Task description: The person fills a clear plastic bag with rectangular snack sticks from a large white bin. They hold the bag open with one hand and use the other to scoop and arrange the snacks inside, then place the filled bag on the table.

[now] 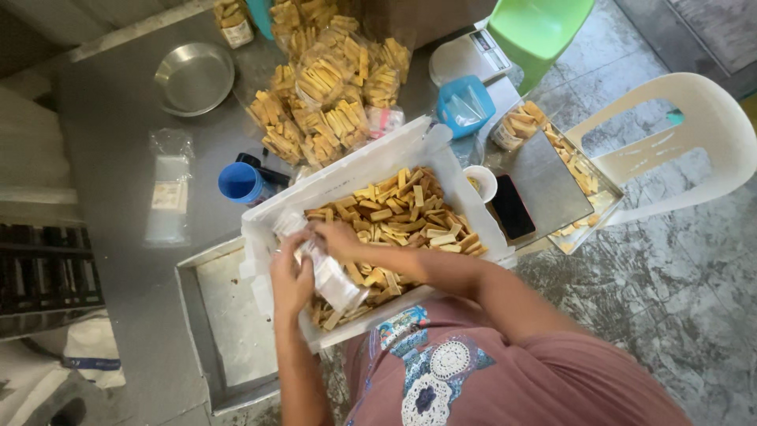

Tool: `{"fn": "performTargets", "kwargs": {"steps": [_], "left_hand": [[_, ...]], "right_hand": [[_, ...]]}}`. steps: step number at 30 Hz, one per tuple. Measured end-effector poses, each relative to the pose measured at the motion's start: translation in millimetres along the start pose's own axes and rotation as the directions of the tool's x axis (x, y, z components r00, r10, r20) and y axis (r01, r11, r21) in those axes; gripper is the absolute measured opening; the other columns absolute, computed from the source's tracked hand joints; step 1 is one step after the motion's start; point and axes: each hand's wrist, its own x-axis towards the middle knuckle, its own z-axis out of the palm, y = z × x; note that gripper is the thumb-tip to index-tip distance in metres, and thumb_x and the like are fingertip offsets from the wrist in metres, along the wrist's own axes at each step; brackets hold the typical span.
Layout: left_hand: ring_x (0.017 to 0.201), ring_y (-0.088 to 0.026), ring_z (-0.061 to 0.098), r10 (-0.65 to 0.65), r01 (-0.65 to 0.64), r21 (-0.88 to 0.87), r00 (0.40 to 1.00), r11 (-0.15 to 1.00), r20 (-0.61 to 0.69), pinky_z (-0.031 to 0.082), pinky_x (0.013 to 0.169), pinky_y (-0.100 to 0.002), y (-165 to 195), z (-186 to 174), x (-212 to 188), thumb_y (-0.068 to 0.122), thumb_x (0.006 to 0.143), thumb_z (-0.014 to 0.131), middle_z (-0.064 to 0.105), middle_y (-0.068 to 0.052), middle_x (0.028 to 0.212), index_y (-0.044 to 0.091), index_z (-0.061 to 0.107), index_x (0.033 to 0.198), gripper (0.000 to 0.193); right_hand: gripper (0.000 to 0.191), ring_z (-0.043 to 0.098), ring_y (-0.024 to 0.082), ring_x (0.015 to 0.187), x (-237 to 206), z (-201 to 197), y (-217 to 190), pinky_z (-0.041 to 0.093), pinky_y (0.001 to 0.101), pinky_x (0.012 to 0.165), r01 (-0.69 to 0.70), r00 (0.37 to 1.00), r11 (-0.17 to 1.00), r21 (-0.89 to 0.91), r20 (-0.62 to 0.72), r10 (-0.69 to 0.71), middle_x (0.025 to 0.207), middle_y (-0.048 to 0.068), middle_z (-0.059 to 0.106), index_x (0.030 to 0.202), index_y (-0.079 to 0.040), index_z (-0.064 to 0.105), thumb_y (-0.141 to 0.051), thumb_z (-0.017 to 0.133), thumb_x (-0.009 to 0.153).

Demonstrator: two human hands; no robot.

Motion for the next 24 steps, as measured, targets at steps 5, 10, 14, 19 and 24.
{"fn": "performTargets", "kwargs": {"steps": [5, 10, 14, 19, 24], "left_hand": [[0.145, -0.035, 0.046, 0.211, -0.229, 0.08, 0.958, 0.97, 0.195, 0.019, 0.121, -0.047, 11.0, -14.1, -8.1, -0.003, 0.068, 0.062, 0.056, -0.018, 0.148, 0.011, 0.058, 0.14, 0.074], [0.15, -0.042, 0.029, 0.125, -0.127, 0.004, 0.971, 0.992, -0.202, 0.018, 0.122, -0.046, -25.7, 34.1, -21.2, 0.011, 0.086, 0.08, 0.031, -0.03, 0.161, 0.0, 0.039, 0.151, 0.078], [0.135, -0.03, 0.047, -0.382, 0.077, -0.722, 0.884, 0.687, -0.269, 0.041, 0.109, -0.041, -66.0, 71.4, -25.8, 0.004, 0.084, 0.076, 0.043, -0.019, 0.153, 0.004, 0.033, 0.153, 0.081], [0.108, -0.027, 0.068, -0.507, 0.148, -0.817, 0.84, 0.557, -0.193, 0.059, 0.089, -0.035, -87.7, 88.8, -28.6, -0.003, 0.089, 0.073, 0.066, -0.019, 0.125, -0.004, 0.051, 0.136, 0.051], [0.1, -0.024, 0.069, -0.628, 0.202, -0.884, 0.768, 0.421, -0.124, 0.06, 0.083, -0.037, -99.1, 90.2, -22.4, -0.002, 0.09, 0.061, 0.068, -0.012, 0.114, 0.005, 0.047, 0.128, 0.041]], "right_hand": [[0.019, 0.066, 0.017, 0.1, 4.8, -23.6, 30.2, 0.053, 0.0296, 0.088, 0.086, 0.995, 0.82, 0.566, -0.004, -0.101, 0.106, 0.008, 0.073, 0.113, -0.002, 0.074, -0.007, 0.068, 0.096], [0.02, 0.062, 0.013, 0.099, -30.0, -13.2, 41.7, 0.052, 0.0281, 0.087, 0.064, 0.998, 0.831, 0.552, -0.035, -0.054, 0.109, 0.006, 0.07, 0.118, -0.002, 0.07, -0.004, 0.068, 0.098], [0.044, 0.062, 0.013, 0.104, -50.7, -14.9, 32.5, 0.055, 0.0298, 0.088, 0.003, 1.0, 0.777, 0.629, -0.001, -0.004, 0.123, 0.007, 0.06, 0.136, -0.008, 0.052, -0.003, 0.067, 0.094], [0.056, 0.065, 0.014, 0.098, -80.8, -14.2, 42.9, 0.058, 0.0297, 0.079, -0.046, 0.996, 0.858, 0.511, 0.085, 0.002, 0.115, 0.011, 0.064, 0.129, -0.004, 0.049, -0.002, 0.077, 0.081], [0.019, 0.06, 0.019, 0.069, -73.2, -8.4, 61.5, 0.052, 0.0328, 0.057, -0.28, 0.96, 0.765, 0.581, 0.176, 0.218, 0.086, 0.011, 0.065, 0.113, 0.003, 0.066, -0.007, 0.067, 0.097]]}}
